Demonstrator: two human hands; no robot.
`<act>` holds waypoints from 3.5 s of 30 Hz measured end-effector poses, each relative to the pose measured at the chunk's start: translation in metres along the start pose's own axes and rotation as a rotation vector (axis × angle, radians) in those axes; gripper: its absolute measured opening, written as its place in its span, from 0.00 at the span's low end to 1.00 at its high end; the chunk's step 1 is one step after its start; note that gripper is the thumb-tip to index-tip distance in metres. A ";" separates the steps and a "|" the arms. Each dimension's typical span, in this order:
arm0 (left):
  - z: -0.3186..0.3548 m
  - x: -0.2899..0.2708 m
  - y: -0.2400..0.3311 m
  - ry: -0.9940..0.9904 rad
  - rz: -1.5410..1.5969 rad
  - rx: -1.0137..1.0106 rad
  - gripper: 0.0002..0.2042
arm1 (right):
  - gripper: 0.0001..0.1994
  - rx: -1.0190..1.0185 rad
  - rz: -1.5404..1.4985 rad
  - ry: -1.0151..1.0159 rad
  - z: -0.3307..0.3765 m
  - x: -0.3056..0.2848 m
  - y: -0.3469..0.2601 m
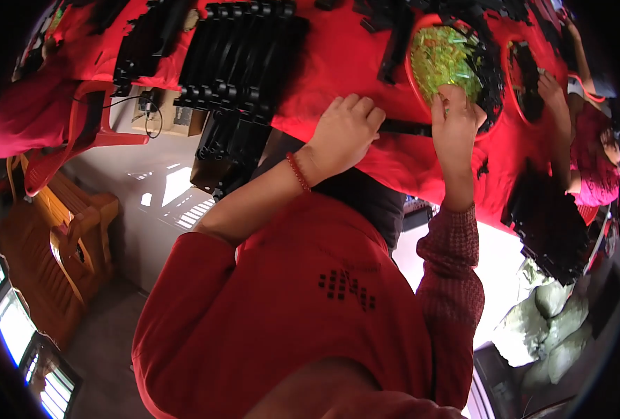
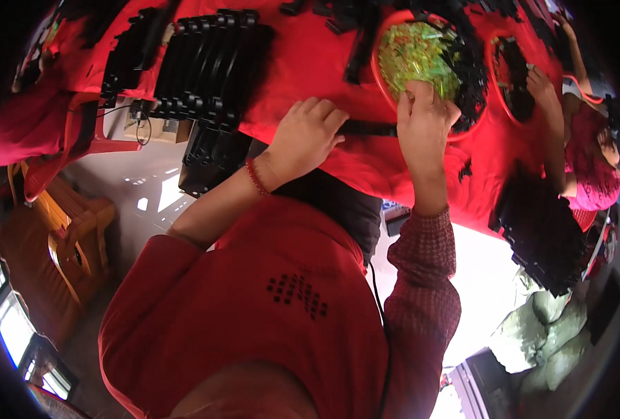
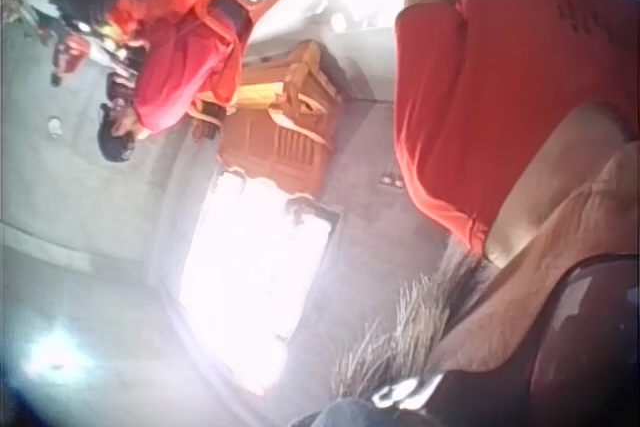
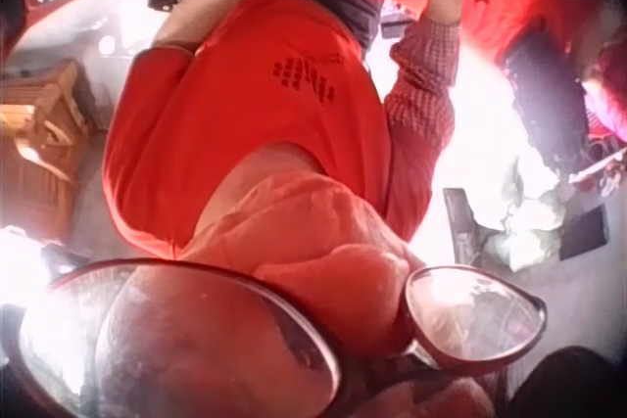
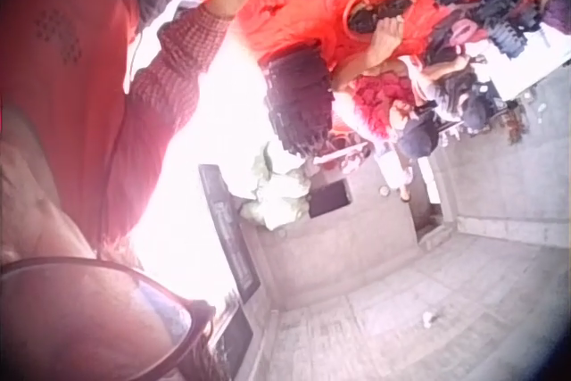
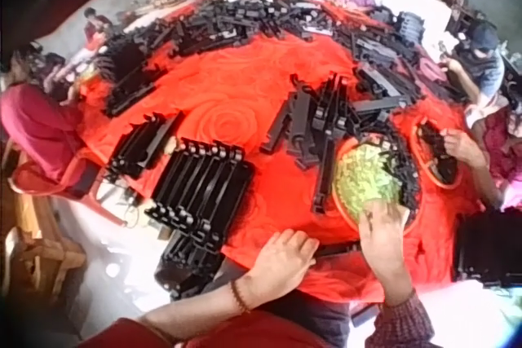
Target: The person assembles a printer cartridge frame by hand, fitting small plastic components, metal pins, and springs into the frame.
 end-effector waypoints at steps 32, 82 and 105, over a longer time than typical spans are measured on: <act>0.009 0.000 -0.011 0.080 0.091 0.109 0.06 | 0.03 -0.257 -0.086 -0.125 0.040 -0.016 -0.047; 0.014 -0.008 0.009 -0.310 0.152 -0.073 0.14 | 0.09 0.897 -1.253 -0.087 0.107 0.015 -0.035; 0.004 -0.005 -0.003 -0.205 -0.127 0.119 0.20 | 0.06 0.743 -0.952 0.072 0.091 -0.030 -0.017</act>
Point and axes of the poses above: each hand's wrist, its own z-axis away from the middle knuckle, its own x-axis out of the palm, y = z × x, the point moved 4 cm from there along -z, towards the middle knuckle, and after that the axes turned 10 degrees about z, right-handed, at the moved point
